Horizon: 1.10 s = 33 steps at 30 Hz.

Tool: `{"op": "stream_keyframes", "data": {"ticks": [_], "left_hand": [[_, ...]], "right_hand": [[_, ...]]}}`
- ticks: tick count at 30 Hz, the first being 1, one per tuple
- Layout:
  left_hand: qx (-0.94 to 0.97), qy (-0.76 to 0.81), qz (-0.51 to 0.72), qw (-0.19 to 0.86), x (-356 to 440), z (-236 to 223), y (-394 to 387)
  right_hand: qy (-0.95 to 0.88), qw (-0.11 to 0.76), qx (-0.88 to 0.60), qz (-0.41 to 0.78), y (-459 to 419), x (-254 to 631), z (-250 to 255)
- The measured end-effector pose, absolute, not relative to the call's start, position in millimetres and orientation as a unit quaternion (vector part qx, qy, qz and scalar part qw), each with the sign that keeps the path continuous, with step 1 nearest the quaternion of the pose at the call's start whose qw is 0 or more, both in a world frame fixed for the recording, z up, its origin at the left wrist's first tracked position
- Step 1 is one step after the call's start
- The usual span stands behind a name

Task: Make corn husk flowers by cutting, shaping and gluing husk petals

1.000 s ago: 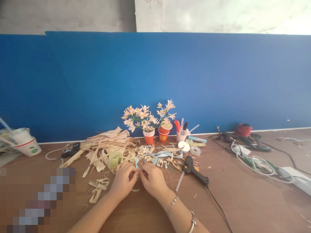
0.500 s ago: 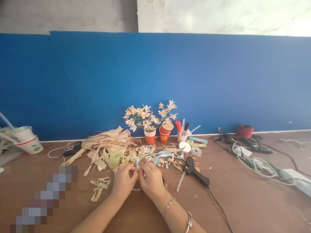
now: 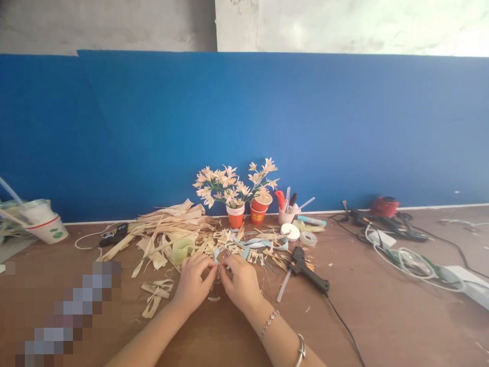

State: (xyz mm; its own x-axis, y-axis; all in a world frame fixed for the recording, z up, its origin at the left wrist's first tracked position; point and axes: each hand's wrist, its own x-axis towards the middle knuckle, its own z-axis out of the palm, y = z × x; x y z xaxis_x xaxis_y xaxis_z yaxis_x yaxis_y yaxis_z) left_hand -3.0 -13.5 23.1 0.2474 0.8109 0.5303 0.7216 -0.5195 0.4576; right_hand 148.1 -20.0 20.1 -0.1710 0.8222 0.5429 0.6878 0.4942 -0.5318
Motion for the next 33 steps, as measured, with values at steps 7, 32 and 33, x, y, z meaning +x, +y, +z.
{"op": "stream_keyframes", "data": {"ticks": [7,32,33], "left_hand": [[0.759,0.523,0.382,0.060,3,25,-16],[0.767,0.553,0.314,0.082,-17,14,-4],[0.771,0.541,0.323,0.089,-16,16,-5]], "right_hand": [[-0.748,0.388,-0.539,-0.007,-20,139,17],[-0.785,0.340,-0.518,0.028,-11,159,8],[-0.787,0.354,-0.504,0.032,-11,159,9]]}}
